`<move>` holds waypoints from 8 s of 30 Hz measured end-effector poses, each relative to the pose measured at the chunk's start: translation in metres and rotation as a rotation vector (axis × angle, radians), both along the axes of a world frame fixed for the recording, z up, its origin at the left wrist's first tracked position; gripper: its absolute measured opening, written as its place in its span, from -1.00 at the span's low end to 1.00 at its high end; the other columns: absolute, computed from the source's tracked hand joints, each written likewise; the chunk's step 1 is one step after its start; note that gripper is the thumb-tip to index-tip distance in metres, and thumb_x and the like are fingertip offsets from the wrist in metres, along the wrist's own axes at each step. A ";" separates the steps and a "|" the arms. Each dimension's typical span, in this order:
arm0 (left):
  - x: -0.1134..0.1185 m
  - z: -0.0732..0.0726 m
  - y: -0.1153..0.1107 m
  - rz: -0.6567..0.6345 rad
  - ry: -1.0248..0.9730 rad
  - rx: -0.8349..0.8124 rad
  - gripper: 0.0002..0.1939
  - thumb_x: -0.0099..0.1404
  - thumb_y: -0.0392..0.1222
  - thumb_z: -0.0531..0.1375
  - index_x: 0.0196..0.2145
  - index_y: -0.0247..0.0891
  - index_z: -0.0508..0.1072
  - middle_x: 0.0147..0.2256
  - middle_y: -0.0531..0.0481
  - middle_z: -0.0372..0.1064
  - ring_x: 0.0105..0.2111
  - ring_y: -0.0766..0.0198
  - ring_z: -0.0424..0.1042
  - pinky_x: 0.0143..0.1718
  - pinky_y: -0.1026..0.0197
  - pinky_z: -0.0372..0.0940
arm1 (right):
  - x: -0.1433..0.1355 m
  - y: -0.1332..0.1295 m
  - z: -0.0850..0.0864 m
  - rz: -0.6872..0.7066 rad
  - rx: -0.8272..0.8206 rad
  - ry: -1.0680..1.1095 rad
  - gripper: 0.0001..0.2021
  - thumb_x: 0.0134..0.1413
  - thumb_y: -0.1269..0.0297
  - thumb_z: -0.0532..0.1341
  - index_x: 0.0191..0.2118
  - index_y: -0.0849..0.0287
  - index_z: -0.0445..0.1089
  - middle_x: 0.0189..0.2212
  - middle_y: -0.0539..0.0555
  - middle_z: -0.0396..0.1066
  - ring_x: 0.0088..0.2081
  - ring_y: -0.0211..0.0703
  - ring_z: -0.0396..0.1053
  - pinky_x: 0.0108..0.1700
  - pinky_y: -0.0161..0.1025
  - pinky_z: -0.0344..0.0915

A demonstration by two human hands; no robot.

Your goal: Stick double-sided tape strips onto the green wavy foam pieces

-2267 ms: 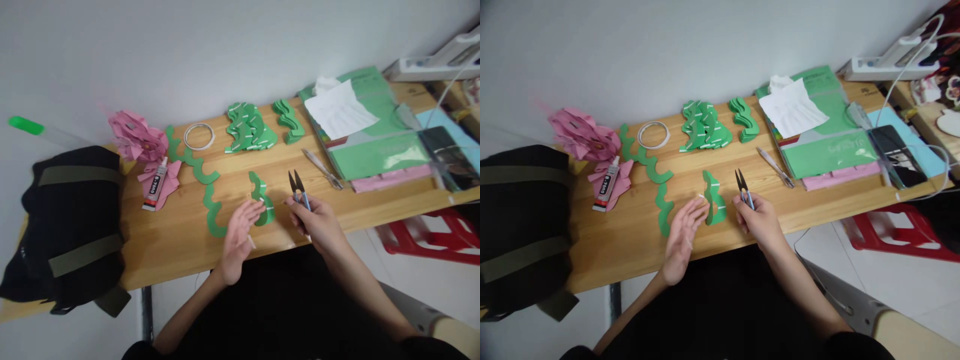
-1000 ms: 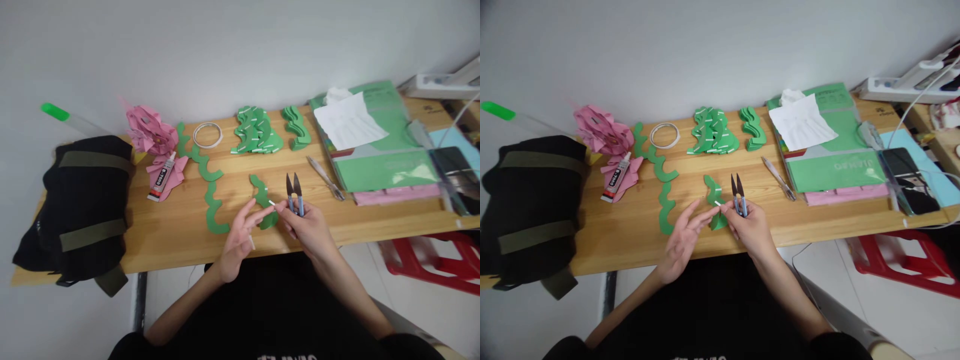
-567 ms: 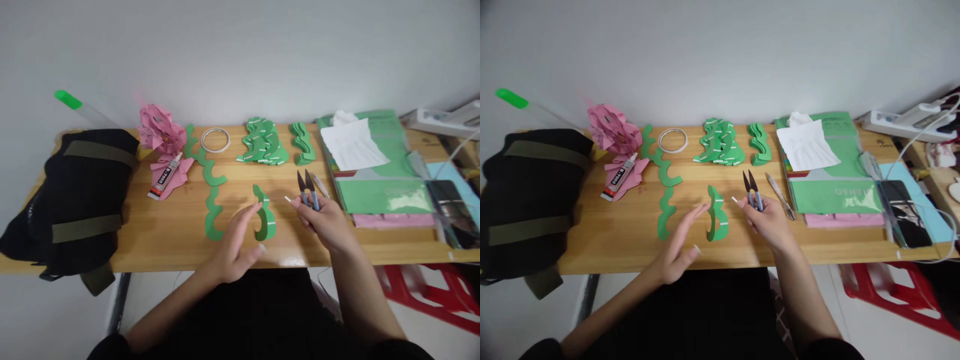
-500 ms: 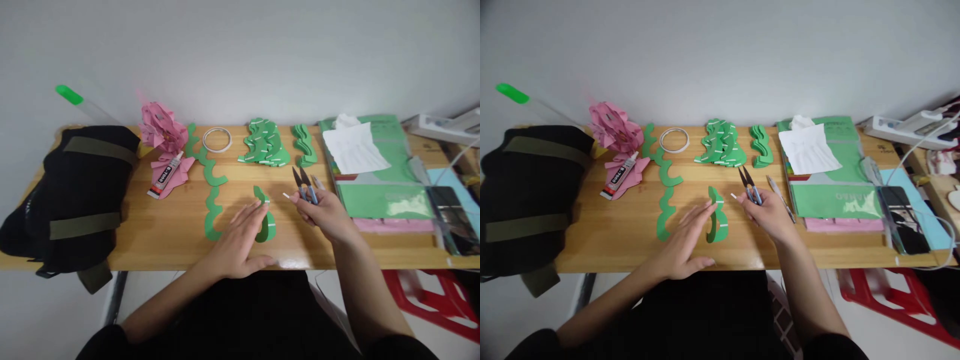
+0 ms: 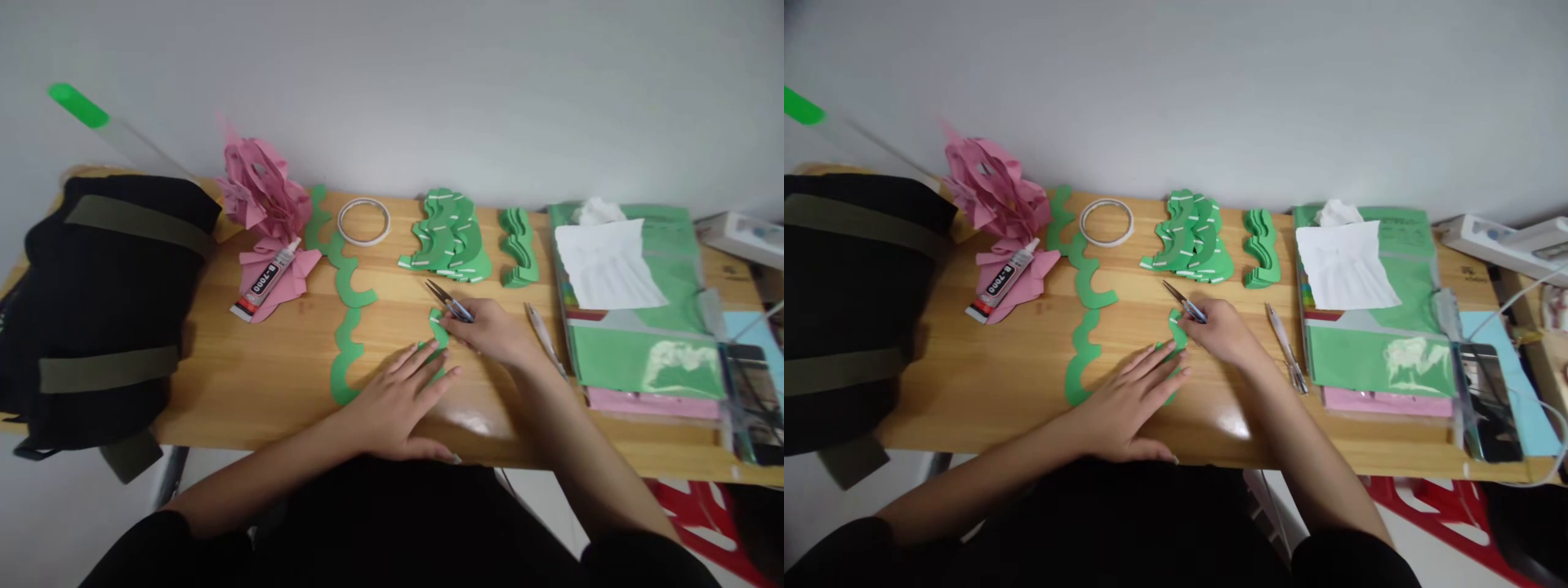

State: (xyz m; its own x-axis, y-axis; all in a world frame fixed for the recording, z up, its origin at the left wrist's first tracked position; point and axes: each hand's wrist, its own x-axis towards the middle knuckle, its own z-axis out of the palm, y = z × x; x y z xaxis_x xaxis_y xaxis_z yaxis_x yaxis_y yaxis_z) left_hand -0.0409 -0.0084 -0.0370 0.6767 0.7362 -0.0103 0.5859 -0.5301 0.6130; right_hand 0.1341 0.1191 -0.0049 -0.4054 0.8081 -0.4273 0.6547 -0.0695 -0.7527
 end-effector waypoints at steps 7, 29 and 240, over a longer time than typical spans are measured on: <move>0.001 -0.002 -0.001 0.004 0.009 0.031 0.00 0.26 0.47 -0.07 0.37 -0.36 -0.05 0.37 -0.42 -0.08 0.42 -0.15 -0.25 0.38 -0.17 -0.17 | 0.000 0.000 -0.005 -0.071 -0.015 0.025 -0.80 -0.12 0.15 0.21 -0.52 0.19 0.40 -0.67 -0.09 0.27 -0.57 -0.29 0.16 -0.49 -0.31 0.11; 0.001 0.000 -0.001 0.072 -0.074 0.019 -0.03 0.27 0.45 -0.05 0.36 -0.34 -0.04 0.38 -0.44 -0.12 0.41 -0.12 -0.18 0.35 -0.17 -0.05 | -0.013 -0.029 -0.007 -0.642 -0.194 0.418 -0.69 -0.21 0.13 0.38 -0.62 0.16 0.28 -0.83 -0.15 0.13 -0.78 -0.42 0.02 -0.72 -0.38 -0.08; -0.001 0.121 0.004 0.588 -1.256 -1.308 -0.47 0.40 0.07 0.00 -0.12 -0.44 0.58 0.04 -0.27 0.49 0.23 -0.11 0.27 0.33 -0.14 0.02 | 0.049 -0.120 0.042 -0.183 1.432 -0.327 -0.75 0.07 0.45 0.36 -0.10 0.12 0.47 -0.44 0.02 0.44 -0.51 -0.29 0.21 -0.45 -0.32 0.17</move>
